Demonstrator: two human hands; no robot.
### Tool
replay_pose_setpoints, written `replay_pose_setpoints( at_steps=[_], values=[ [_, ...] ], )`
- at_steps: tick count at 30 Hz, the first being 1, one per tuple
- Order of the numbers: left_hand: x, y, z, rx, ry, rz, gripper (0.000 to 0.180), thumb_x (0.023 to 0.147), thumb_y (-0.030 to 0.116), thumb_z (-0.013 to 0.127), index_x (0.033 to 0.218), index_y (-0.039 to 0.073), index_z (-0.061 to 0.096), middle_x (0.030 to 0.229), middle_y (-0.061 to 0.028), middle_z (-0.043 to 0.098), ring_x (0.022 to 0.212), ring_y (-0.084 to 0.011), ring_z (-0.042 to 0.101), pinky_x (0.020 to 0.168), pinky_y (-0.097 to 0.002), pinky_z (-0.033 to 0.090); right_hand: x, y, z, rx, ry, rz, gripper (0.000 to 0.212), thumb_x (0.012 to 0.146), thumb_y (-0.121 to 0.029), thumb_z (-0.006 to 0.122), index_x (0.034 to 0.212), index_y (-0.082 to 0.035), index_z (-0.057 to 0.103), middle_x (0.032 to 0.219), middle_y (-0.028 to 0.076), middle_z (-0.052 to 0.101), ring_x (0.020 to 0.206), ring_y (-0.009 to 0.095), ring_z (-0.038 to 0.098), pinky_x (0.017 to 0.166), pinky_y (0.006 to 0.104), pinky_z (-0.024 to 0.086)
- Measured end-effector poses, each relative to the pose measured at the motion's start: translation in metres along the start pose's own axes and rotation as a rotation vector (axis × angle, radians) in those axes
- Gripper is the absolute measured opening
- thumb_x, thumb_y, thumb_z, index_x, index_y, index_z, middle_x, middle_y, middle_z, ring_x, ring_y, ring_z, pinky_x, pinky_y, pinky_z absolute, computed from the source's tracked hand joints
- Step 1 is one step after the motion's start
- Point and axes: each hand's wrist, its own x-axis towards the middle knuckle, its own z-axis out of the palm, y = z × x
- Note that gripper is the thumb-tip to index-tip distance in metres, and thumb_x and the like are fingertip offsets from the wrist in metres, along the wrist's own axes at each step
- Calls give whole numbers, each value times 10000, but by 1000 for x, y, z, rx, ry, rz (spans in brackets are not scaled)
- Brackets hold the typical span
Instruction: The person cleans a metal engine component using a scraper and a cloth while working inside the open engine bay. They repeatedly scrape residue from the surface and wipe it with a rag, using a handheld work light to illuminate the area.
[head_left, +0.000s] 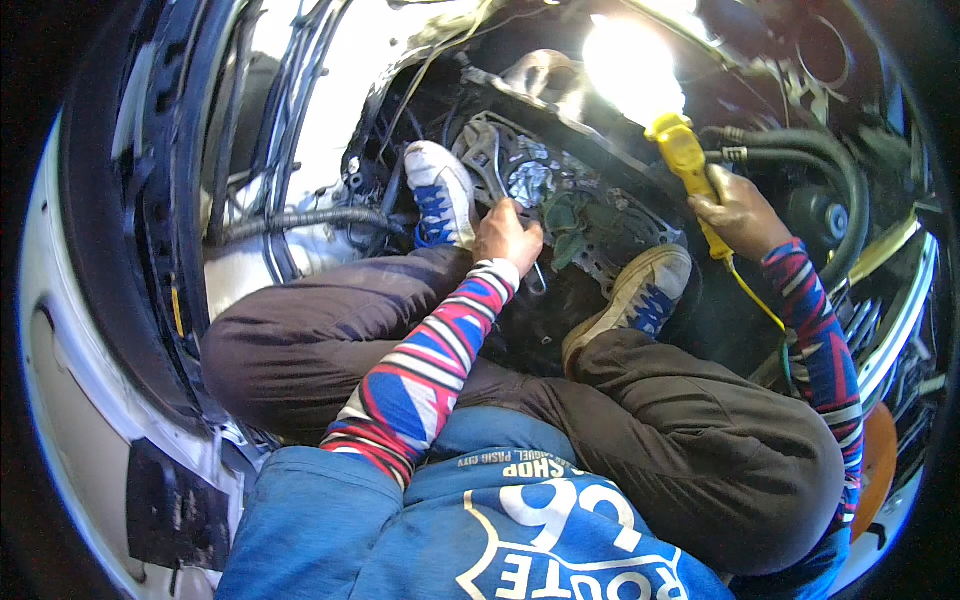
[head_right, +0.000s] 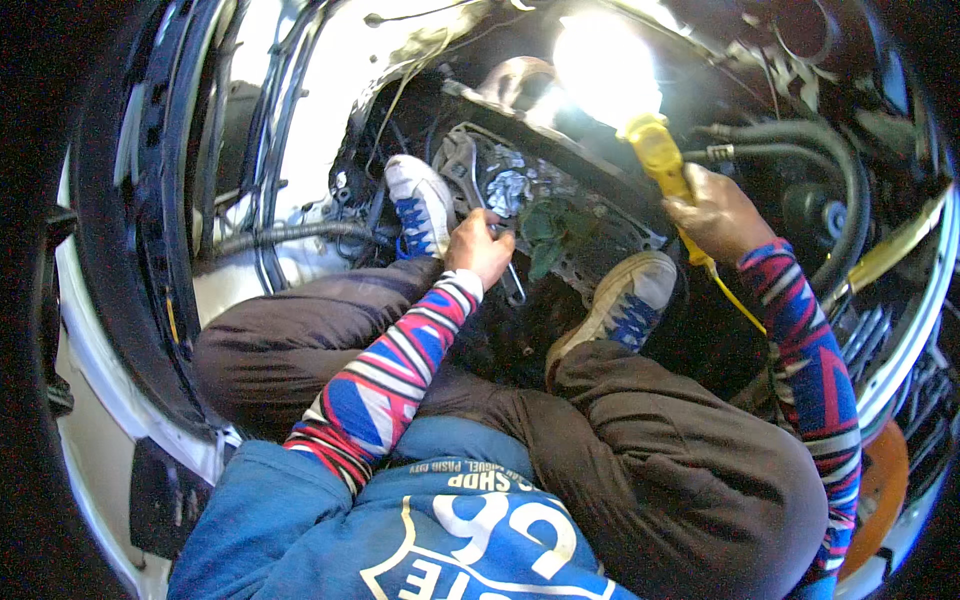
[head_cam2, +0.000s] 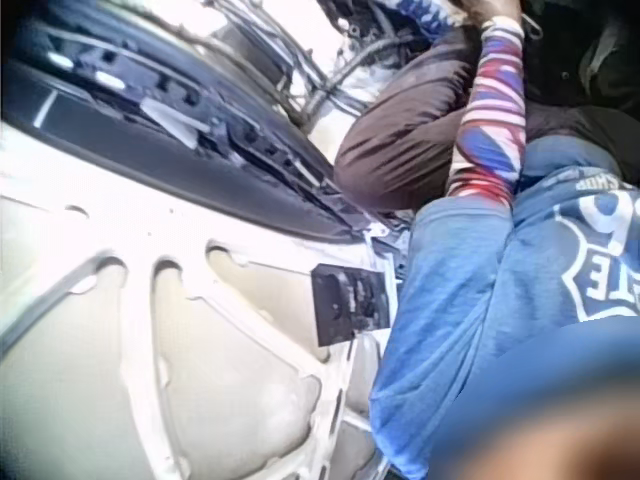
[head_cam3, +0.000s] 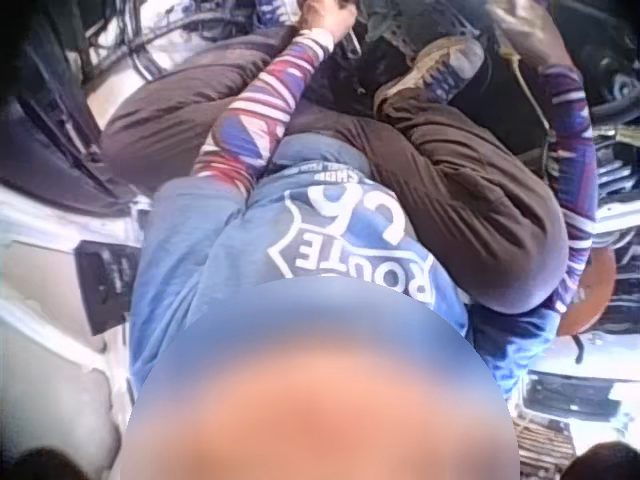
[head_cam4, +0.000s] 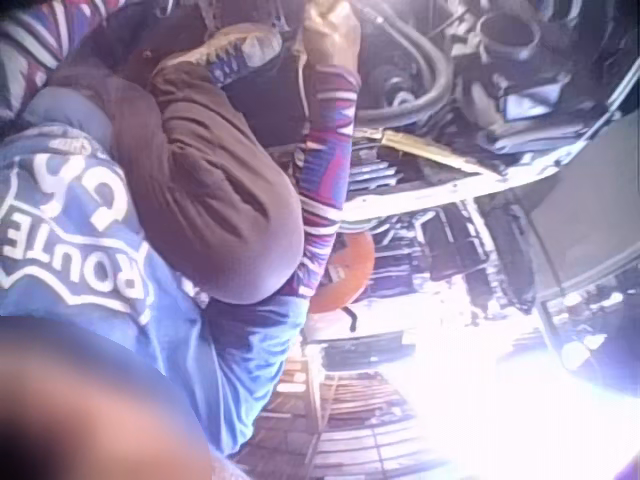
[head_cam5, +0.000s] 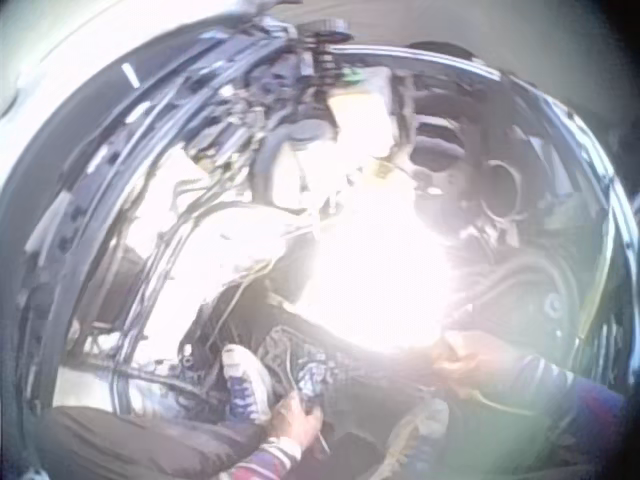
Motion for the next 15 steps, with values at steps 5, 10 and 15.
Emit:
replay_pose_setpoints(
  at_steps=[5,10,15],
  values=[
    [7,2,10,-234,7,-98,351,801,317,665,1008,34,689,978,-200,717,936,-355,695,862,-414,542,-19,-4,2,-78,291,-59,454,843,-119,711,1233,5,517,1110,233,648,1073,356,645,908,405,488],
    [4,4,23,-308,-46,-125,333,827,263,589,1042,21,665,940,-246,695,921,-420,679,818,-448,546,-22,-13,-19,-371,446,-277,637,807,-87,758,1361,20,461,1195,279,622,1115,436,619,951,459,504],
    [8,18,20,-280,-158,-328,353,840,248,584,1115,34,640,1066,-250,692,1011,-378,691,873,-472,550,-5,-43,-44,-488,377,-273,563,826,-122,754,1324,5,525,1188,263,624,1069,435,624,933,467,505]
  ],
)
